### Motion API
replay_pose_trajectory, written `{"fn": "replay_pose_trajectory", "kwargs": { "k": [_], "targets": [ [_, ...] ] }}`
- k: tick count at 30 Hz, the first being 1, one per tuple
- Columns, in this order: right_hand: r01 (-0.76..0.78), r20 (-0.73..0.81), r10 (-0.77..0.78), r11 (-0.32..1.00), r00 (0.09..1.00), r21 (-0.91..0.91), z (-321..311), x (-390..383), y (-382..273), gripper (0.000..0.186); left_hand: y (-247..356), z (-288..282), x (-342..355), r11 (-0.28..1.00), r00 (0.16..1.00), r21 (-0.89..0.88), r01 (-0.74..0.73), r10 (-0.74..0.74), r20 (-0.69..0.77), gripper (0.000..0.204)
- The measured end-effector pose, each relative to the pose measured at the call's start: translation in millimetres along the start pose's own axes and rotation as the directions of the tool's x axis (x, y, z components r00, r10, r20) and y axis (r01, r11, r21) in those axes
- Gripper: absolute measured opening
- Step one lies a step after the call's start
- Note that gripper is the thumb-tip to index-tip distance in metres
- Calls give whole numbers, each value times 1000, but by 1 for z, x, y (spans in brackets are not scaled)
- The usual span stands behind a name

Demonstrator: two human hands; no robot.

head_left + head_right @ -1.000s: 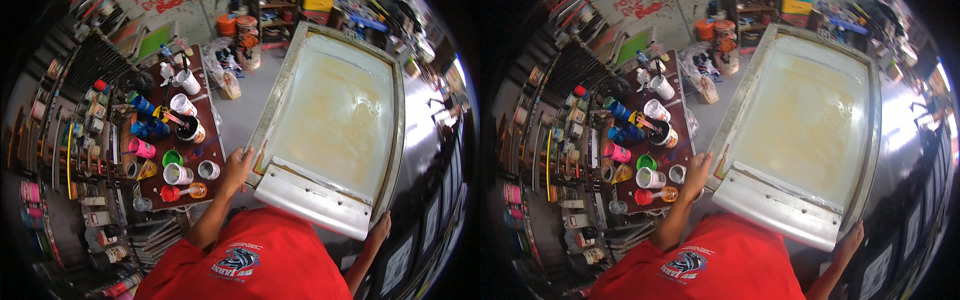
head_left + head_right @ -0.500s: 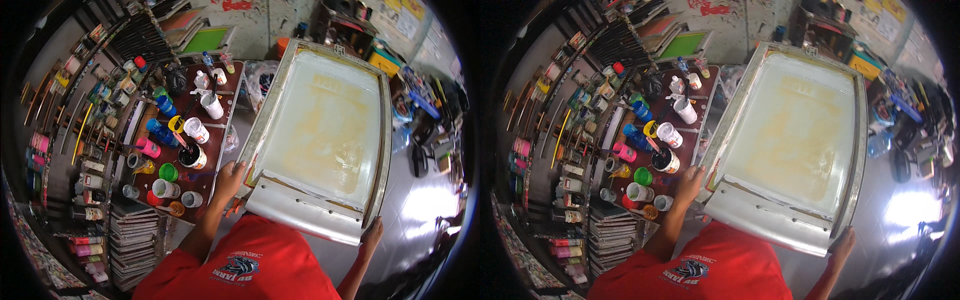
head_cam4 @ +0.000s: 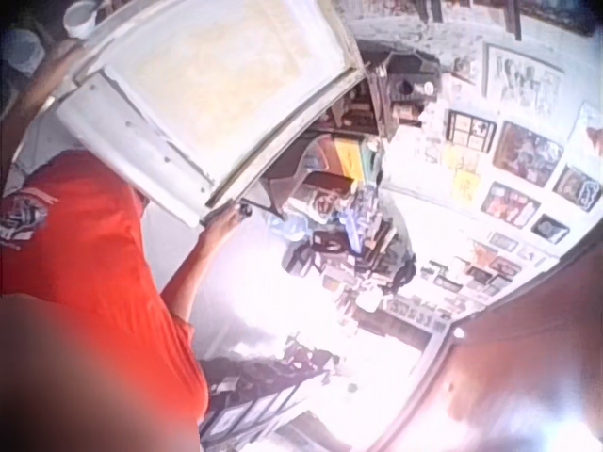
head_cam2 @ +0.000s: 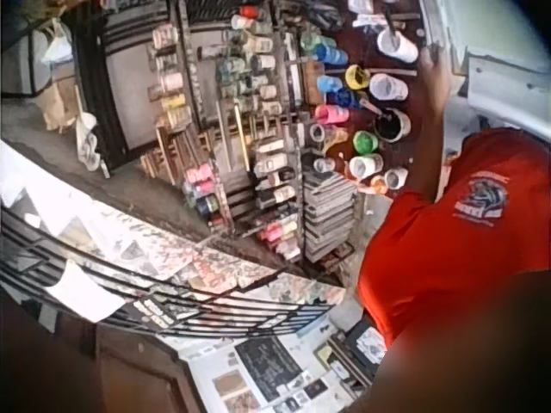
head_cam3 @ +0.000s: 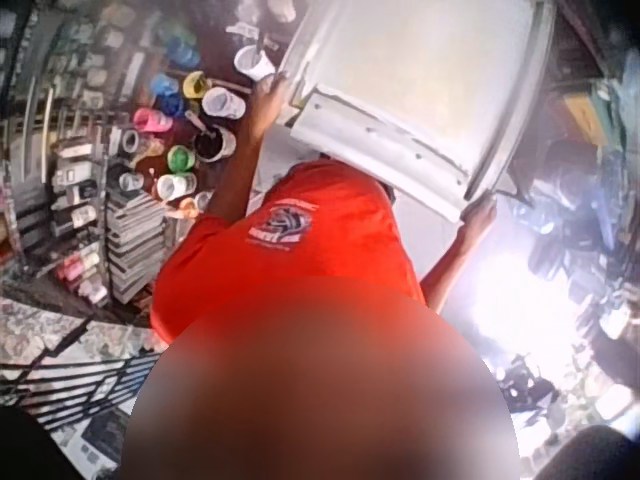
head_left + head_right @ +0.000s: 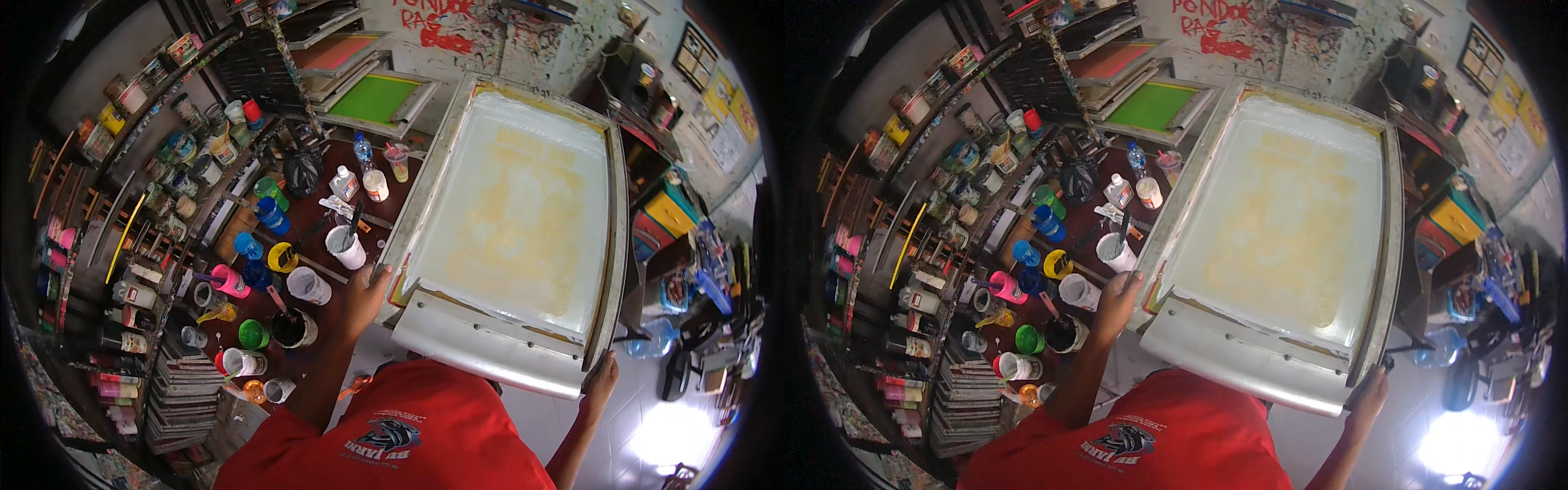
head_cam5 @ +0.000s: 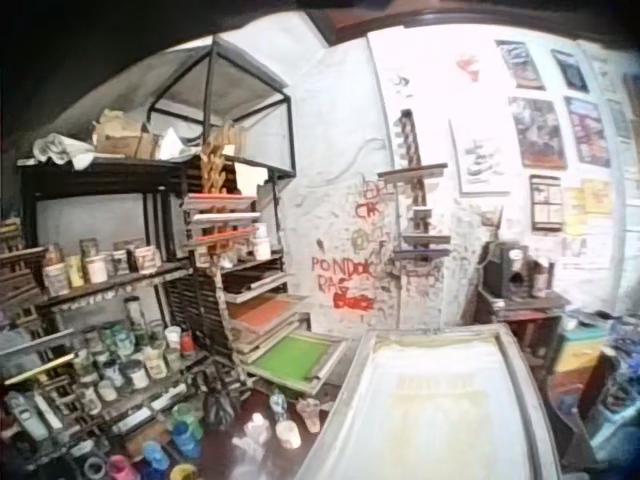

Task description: The person performs screen printing on black t-shirts. They place a screen frame over a shirt, apply white ink, and use a squeegee to pull the ink across the mesh. The person repeats this process on multiple shirts, lifting the frame to reveal the printed design.

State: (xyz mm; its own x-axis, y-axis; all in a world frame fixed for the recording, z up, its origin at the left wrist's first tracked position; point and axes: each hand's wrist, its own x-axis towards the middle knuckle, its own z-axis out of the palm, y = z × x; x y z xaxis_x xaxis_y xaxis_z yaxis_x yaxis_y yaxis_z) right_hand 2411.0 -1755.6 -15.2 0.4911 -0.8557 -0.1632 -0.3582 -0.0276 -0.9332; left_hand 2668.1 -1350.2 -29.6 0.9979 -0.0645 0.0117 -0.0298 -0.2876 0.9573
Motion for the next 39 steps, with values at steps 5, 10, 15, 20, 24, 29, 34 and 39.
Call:
{"fn": "replay_pose_trajectory", "kwargs": {
  "k": [5, 10, 15, 20, 24, 29, 34, 39],
  "targets": [
    [55, 84, -53, 998, 995, -30, 43, 128, -15, 51, 36, 43, 69, 987, 996, 140, 79, -74, -40, 47],
    [98, 251, -90, 995, 964, -19, 101, 249, -64, 51, 24, 94, 137, 991, 985, 131, 40, -17, -170, 53],
    [148, 346, -164, 986, 924, 73, 159, 345, -112, 45, 56, 126, 185, 961, 948, 216, 172, -102, -302, 54],
    [243, 448, -258, 966, 856, 93, 220, 432, -139, 46, 63, 139, 230, 977, 909, 127, 173, -109, -402, 56],
    [221, 502, -270, 963, 822, 155, 278, 480, -148, 44, 55, 133, 267, 963, 877, 194, 185, -73, -476, 56],
    [309, 585, -279, 950, 761, 51, 347, 508, -174, 51, 41, 116, 317, 974, 847, 144, 176, -75, -527, 62],
    [286, 567, -318, 947, 760, 147, 418, 506, -209, 48, 28, 92, 361, 954, 823, 126, 271, -162, -544, 66],
    [305, 624, -288, 949, 726, 84, 482, 521, -238, 45, 24, 71, 394, 939, 791, 140, 316, -179, -585, 67]
  ]
}}
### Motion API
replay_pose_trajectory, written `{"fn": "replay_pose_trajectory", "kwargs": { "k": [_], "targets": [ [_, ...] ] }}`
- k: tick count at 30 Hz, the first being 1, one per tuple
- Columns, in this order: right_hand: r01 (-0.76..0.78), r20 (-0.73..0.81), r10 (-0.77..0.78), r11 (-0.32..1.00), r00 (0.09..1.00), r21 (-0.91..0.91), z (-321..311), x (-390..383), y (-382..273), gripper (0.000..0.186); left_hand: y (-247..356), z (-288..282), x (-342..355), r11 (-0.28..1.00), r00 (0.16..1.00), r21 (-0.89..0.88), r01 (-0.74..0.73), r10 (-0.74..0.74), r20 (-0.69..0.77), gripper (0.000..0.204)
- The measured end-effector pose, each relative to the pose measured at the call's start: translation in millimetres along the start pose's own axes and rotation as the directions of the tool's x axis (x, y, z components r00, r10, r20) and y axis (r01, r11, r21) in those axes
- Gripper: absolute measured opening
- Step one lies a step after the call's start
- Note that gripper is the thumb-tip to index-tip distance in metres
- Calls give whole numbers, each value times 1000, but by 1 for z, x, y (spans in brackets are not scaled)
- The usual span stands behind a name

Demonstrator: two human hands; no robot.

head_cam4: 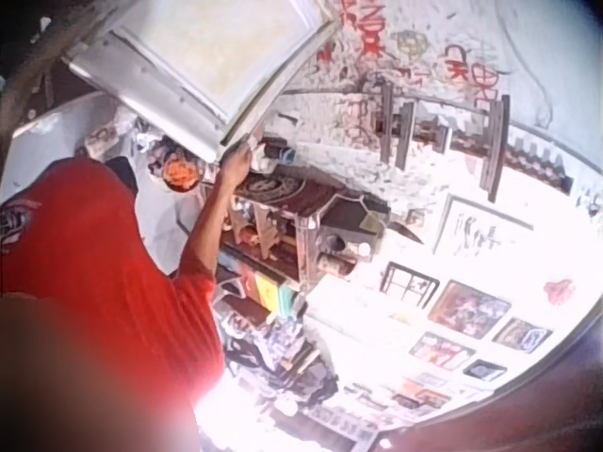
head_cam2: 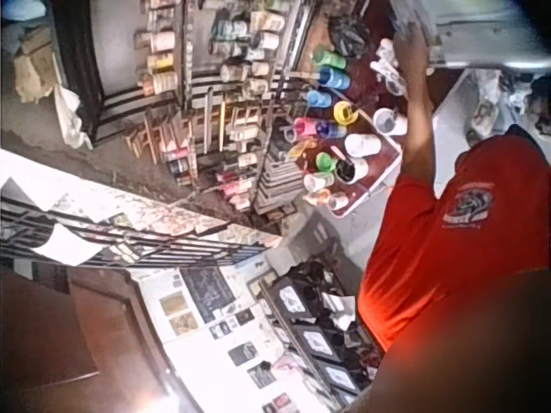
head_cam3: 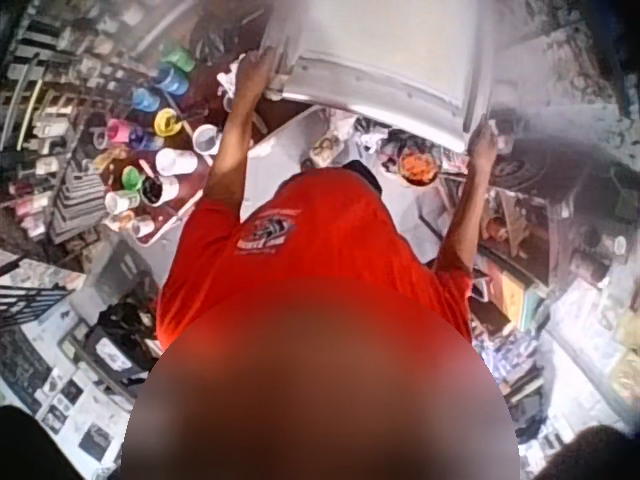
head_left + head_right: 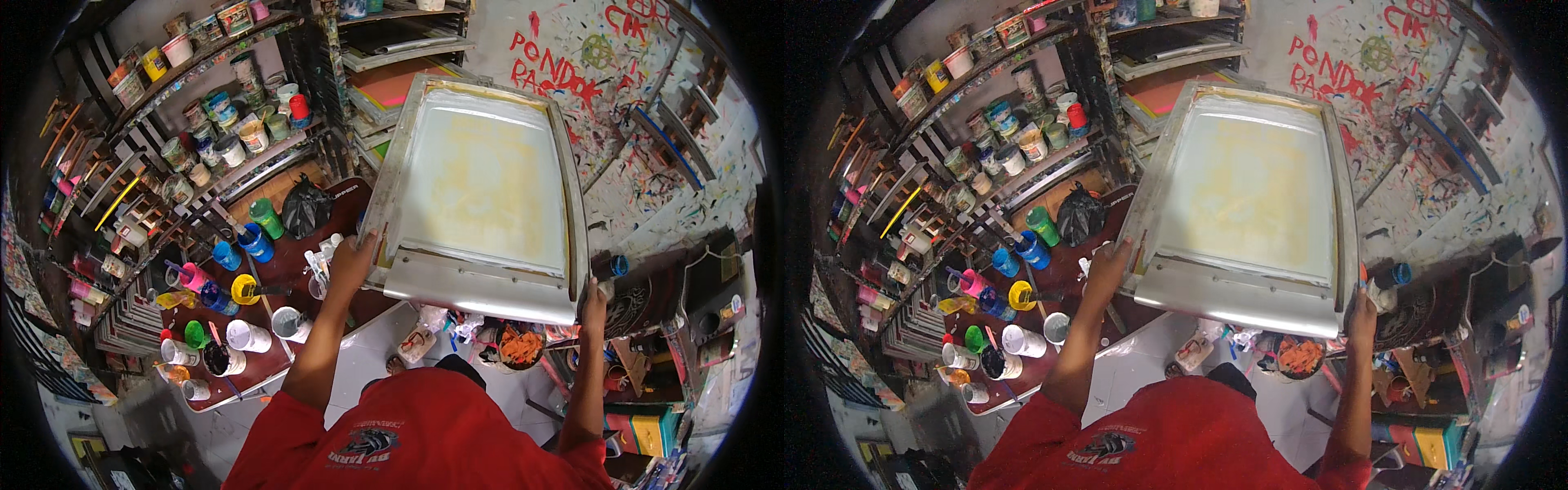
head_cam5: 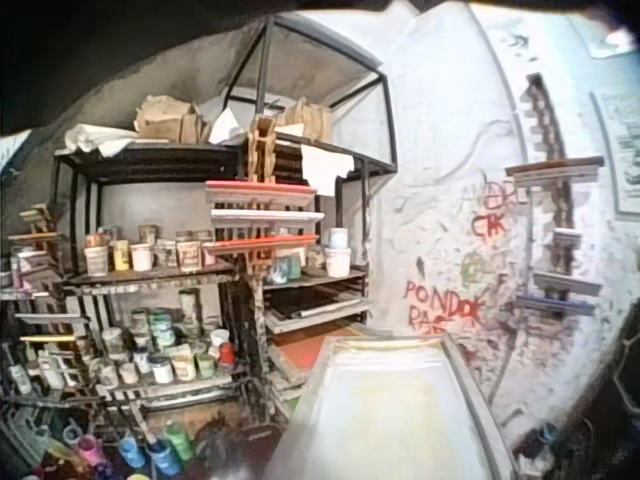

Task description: The person performs screen printing on black t-shirts. They place a screen frame over a shirt, apply white ink, and use a squeegee to pull the ink across the mesh. The person repeats this process on multiple shirts, lifting the frame to reveal the printed design.

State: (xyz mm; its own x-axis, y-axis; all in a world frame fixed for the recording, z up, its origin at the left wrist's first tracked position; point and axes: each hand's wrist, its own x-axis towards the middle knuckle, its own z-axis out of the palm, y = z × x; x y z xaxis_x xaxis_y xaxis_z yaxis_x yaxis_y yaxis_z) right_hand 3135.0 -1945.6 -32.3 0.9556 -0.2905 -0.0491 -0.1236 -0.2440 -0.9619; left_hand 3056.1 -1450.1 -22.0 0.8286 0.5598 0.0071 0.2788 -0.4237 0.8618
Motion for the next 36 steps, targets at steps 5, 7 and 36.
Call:
{"fn": "replay_pose_trajectory", "kwargs": {
  "k": [5, 7, 36],
  "targets": [
    [181, 53, -175, 972, 983, -149, 23, 83, 3, 58, -17, 22, 52, 999, 998, -38, 11, -13, -63, 61],
    [115, 78, -95, 945, 992, -307, 30, 132, 11, 64, 15, 19, 55, 982, 999, -187, -15, 9, -36, 62],
    [88, 383, -27, 986, 923, -142, 109, 270, -47, 67, 50, 69, 71, 979, 932, -22, 201, -198, -305, 65]
  ]
}}
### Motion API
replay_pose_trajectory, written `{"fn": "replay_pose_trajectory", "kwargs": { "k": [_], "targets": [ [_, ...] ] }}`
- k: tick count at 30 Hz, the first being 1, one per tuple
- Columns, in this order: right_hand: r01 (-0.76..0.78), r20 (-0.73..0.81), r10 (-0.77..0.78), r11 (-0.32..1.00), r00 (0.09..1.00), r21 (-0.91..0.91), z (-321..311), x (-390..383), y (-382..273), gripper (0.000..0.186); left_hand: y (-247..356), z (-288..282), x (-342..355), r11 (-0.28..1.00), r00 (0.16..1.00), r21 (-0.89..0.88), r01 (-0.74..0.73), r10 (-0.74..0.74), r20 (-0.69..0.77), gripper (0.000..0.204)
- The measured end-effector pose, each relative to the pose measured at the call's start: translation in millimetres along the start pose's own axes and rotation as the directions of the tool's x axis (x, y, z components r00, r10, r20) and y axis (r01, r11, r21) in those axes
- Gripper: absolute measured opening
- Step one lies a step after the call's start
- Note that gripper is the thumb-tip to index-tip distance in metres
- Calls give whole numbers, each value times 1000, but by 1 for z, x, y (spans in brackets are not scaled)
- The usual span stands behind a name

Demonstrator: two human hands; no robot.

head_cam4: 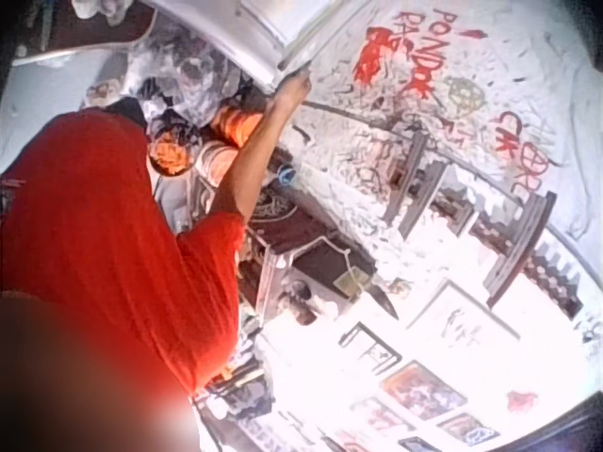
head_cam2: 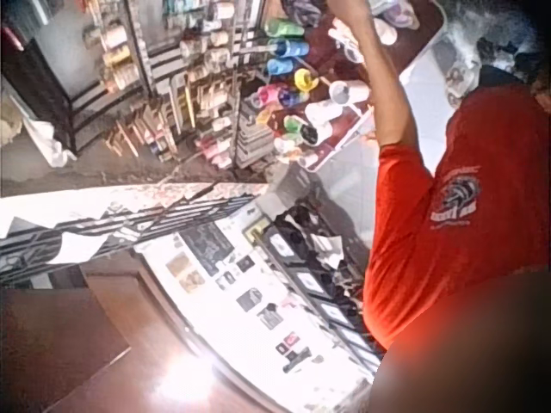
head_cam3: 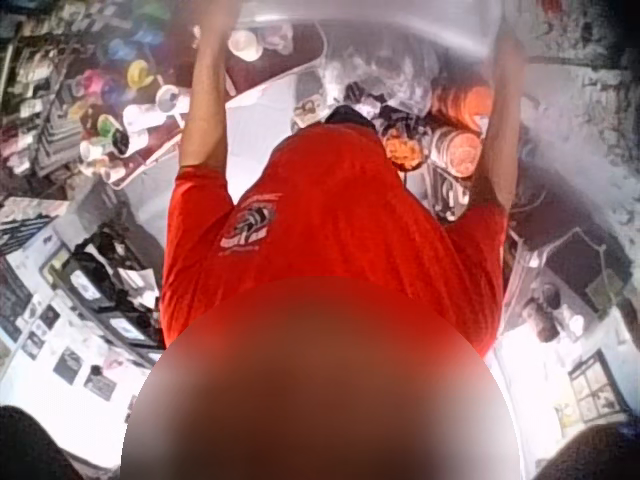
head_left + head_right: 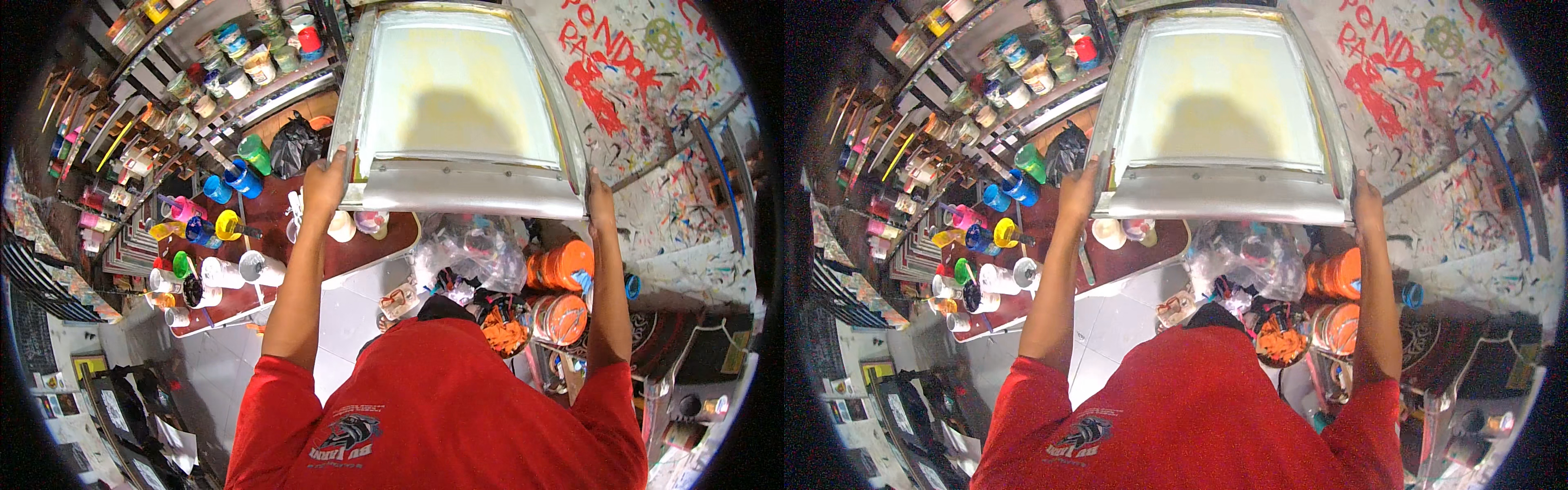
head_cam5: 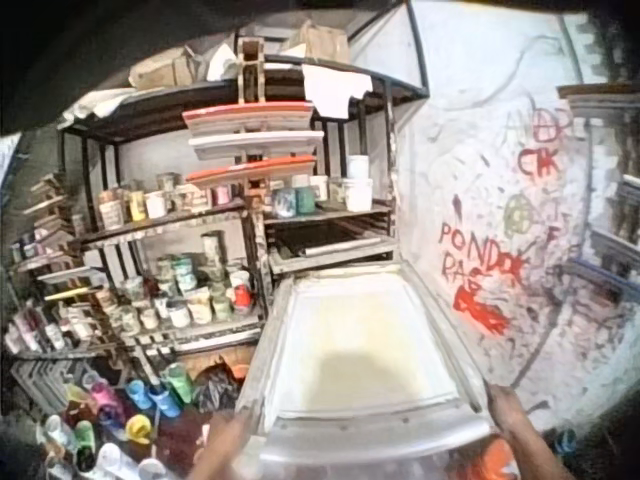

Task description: The person performs screen printing on black t-shirts. They place a screen frame over a shirt, apply white ink, and use a squeegee to pull the ink across the mesh. The person repeats this process on multiple shirts, lifting the frame to reveal the printed design.

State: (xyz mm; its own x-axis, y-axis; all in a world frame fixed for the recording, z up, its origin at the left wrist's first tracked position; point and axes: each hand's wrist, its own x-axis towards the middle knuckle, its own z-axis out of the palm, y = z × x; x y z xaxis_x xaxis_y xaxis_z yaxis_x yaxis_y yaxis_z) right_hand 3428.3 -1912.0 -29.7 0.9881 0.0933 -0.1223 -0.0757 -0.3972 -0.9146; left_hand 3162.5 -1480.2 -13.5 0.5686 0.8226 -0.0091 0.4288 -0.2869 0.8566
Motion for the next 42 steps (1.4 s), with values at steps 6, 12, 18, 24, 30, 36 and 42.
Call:
{"fn": "replay_pose_trajectory", "kwargs": {
  "k": [6, 12, 18, 24, 30, 36, 42],
  "targets": [
    [30, 29, -35, 990, 999, 136, 11, 28, -12, 51, 2, 25, 8, 996, 997, -74, 45, -49, -58, 63],
    [-15, 81, 8, 996, 997, 87, 13, 65, -21, 54, 9, 45, 20, 991, 993, -90, 98, -103, -54, 60],
    [-7, 96, 0, 997, 995, 72, 13, 100, -14, 58, 7, 61, 33, 991, 994, -121, 61, -71, -83, 55],
    [-6, 120, -4, 997, 993, 79, 17, 117, -11, 60, 22, 66, 37, 984, 994, -164, 72, -84, -70, 54],
    [42, 109, -46, 998, 993, 40, 17, 124, -10, 59, 20, 68, 40, 992, 994, -108, 66, -75, -83, 54],
    [-14, 104, -2, 989, 995, 149, 16, 108, -14, 58, 20, 64, 32, 995, 991, -87, 52, -62, -117, 55],
    [-12, 140, 2, 998, 990, 69, 11, 111, -22, 60, 28, 65, 33, 980, 993, -187, 70, -86, -77, 55]
  ]
}}
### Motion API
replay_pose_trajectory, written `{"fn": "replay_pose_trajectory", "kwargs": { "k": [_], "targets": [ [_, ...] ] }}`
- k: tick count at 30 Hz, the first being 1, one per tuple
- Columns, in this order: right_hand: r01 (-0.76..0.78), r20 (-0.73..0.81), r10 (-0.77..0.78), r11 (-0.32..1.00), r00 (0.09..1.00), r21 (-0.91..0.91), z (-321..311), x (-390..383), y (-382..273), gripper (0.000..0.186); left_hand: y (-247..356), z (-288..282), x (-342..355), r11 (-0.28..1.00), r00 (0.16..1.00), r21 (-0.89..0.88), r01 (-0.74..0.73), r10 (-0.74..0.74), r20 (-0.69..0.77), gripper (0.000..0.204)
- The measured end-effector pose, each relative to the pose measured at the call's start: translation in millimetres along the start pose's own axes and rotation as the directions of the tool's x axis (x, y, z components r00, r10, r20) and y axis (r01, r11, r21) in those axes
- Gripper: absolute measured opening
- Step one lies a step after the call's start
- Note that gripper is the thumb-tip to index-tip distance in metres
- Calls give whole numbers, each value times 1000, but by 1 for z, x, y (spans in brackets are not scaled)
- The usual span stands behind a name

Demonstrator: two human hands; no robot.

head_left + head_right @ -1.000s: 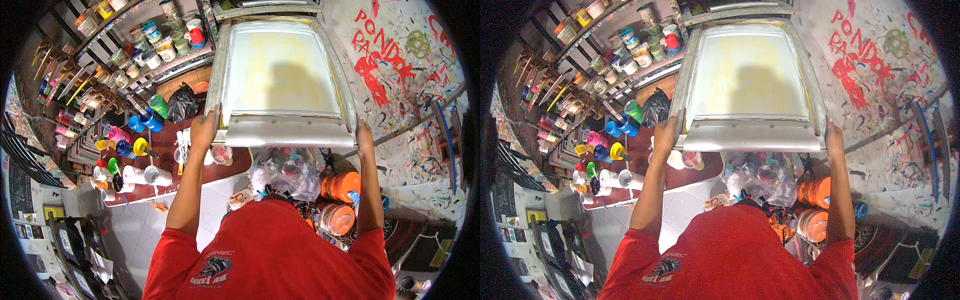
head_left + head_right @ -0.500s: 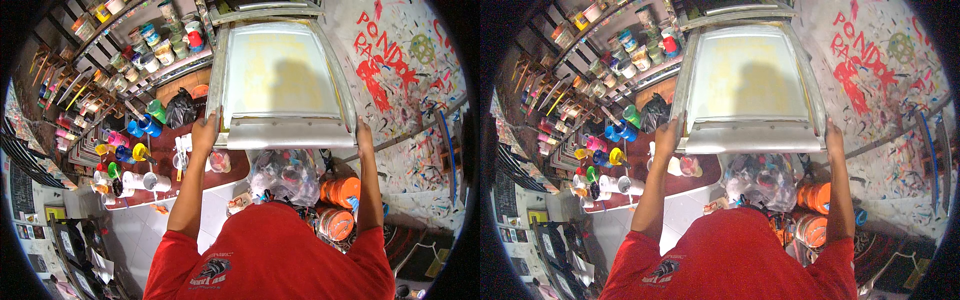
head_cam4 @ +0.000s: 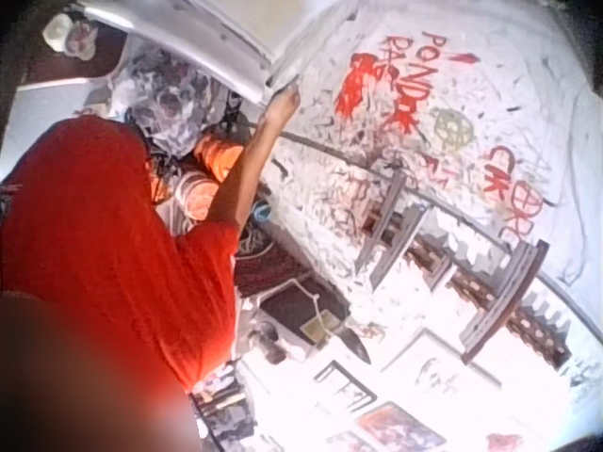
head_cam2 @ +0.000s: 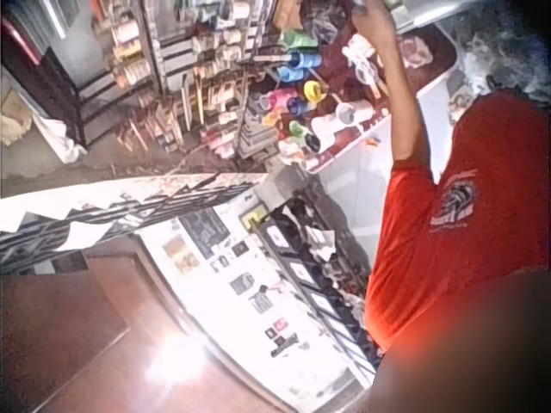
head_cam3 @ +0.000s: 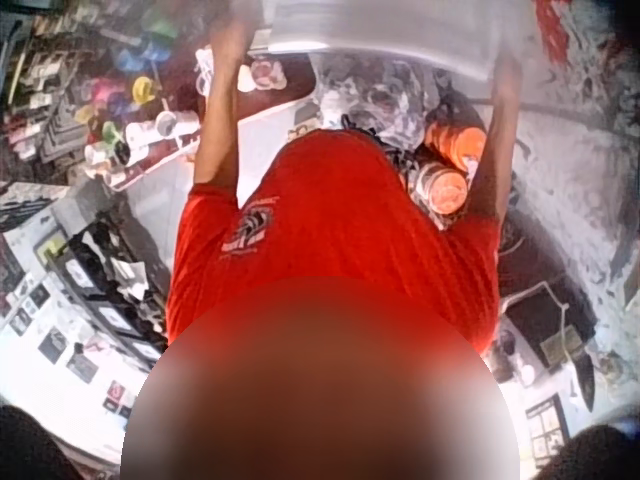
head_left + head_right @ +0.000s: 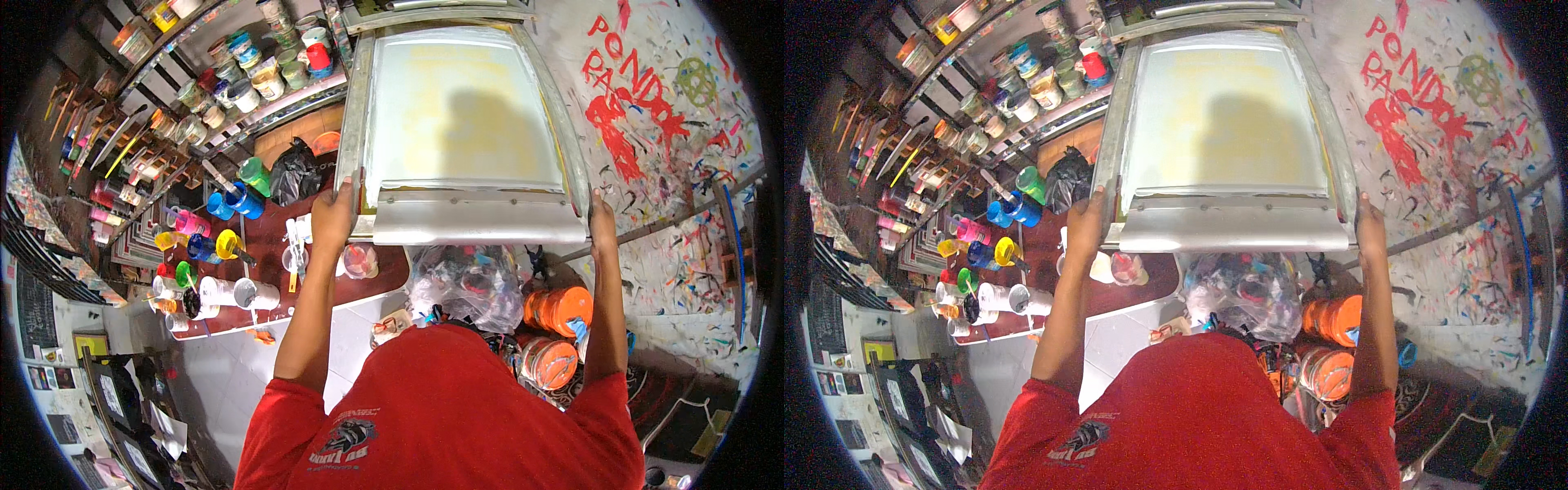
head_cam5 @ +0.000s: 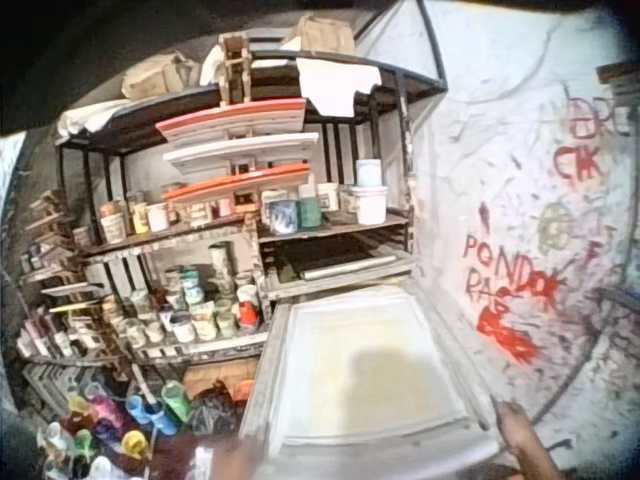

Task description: The person performs screen printing on black t-shirts. They place a screen frame over a shirt, apply white ink, and use a squeegee to pull the ink across the mesh. The person repeats this process on multiple shirts, lifting the frame to reveal the printed design.

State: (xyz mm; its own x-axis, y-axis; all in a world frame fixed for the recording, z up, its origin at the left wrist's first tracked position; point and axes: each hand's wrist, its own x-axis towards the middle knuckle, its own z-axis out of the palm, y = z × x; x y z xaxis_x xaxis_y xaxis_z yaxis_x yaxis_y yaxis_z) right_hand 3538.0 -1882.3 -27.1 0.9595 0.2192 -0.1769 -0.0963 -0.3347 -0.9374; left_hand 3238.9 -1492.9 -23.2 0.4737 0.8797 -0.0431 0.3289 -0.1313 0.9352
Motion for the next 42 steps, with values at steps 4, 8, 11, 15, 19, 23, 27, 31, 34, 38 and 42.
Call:
{"fn": "replay_pose_trajectory", "kwargs": {
  "k": [4, 8, 11, 15, 19, 23, 27, 31, 34, 38, 42],
  "targets": [
    [46, -80, -47, 999, 996, -18, 5, 6, -4, 59, -4, 4, 9, 1000, 1000, -9, -11, 11, -8, 55],
    [30, -104, -34, 999, 994, -42, 5, 17, -12, 63, 8, 11, 5, 997, 1000, -82, -8, 9, 13, 51],
    [3, -60, -8, 997, 998, -77, -2, 24, -14, 65, 15, 10, -1, 998, 999, -60, 5, -2, 34, 50],
    [9, -41, -10, 1000, 999, -29, -12, 12, -14, 63, 22, 11, -19, 999, 999, -53, -5, 7, 51, 49],
    [-42, 32, 41, 998, 999, 47, -25, 17, 3, 63, 14, 12, -30, 993, 999, -115, 29, -25, 39, 47],
    [10, -42, -11, 1000, 999, -7, -24, 7, 1, 62, 13, 6, -36, 996, 998, -69, 52, -49, 36, 46],
    [-20, 12, 19, 998, 1000, 60, -25, 0, -3, 60, 24, 5, -38, 996, 998, -73, 57, -56, 24, 47],
    [-18, 25, 16, 996, 1000, 85, -23, 2, -1, 59, 25, 4, -36, 990, 1000, -139, 25, -24, 5, 48],
    [-17, 9, 17, 997, 1000, 76, -19, 0, 2, 60, 18, -4, -36, 990, 999, -136, 48, -44, 32, 52],
    [-3, -67, 4, 1000, 998, 17, -17, -6, -3, 63, 16, -10, -35, 996, 997, -45, 78, -77, 25, 56],
    [-40, -15, 41, 997, 999, 64, -9, -9, -12, 67, 9, -10, -24, 998, 1000, -53, 30, -30, -3, 57]
  ]
}}
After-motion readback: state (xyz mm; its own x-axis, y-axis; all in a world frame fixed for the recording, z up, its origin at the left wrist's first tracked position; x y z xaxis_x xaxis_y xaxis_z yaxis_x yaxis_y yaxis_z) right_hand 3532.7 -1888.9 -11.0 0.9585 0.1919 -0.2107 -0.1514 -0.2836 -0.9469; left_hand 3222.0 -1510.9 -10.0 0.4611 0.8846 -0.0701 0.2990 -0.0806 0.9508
